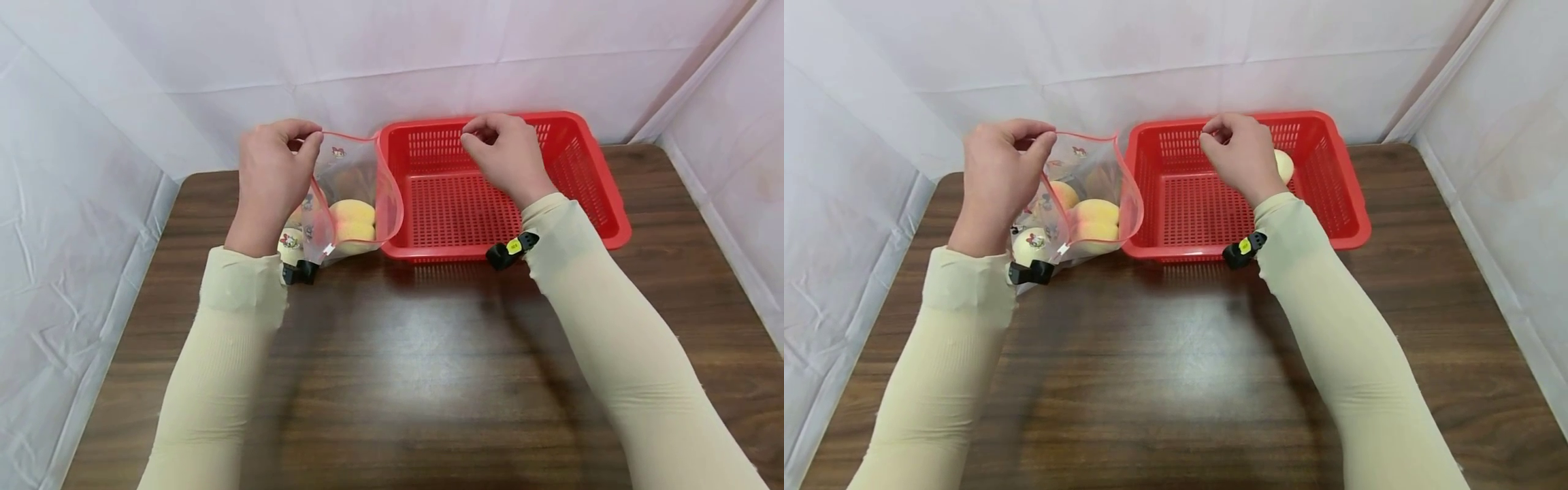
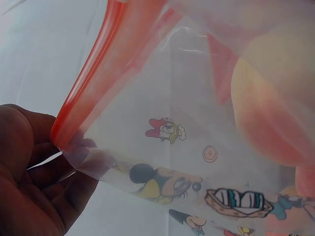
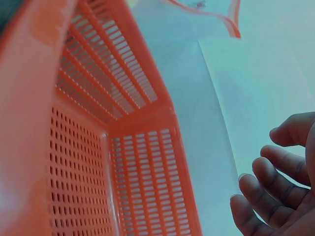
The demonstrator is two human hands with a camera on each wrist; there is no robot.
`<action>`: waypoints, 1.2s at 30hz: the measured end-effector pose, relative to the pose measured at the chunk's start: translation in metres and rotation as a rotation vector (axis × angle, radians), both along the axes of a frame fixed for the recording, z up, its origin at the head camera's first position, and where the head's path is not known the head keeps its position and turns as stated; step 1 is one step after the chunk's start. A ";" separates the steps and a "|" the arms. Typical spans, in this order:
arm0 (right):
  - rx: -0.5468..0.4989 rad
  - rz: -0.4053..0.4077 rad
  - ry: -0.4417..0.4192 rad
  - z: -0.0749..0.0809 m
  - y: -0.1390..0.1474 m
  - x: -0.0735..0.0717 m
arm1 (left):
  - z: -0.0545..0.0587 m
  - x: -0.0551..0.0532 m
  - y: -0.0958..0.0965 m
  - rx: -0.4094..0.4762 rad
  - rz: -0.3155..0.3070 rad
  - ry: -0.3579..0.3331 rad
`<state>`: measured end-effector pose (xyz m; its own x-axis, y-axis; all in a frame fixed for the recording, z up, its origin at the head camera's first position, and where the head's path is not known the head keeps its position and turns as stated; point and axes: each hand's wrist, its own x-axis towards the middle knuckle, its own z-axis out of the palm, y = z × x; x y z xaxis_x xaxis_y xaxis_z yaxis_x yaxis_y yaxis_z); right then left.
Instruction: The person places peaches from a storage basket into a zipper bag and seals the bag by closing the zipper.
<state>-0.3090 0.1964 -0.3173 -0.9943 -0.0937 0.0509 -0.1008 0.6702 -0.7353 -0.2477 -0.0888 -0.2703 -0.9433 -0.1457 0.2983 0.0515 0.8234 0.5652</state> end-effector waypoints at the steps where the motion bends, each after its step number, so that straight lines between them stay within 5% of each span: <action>1: -0.004 -0.013 -0.010 -0.001 0.002 -0.002 | -0.001 0.000 0.000 0.001 -0.002 0.003; 15: -0.149 -0.146 -0.130 -0.018 0.019 -0.018 | -0.008 0.006 -0.005 0.019 0.001 0.012; 36: -0.122 -0.250 -0.189 -0.035 0.039 -0.041 | -0.013 0.011 -0.003 0.017 0.019 0.010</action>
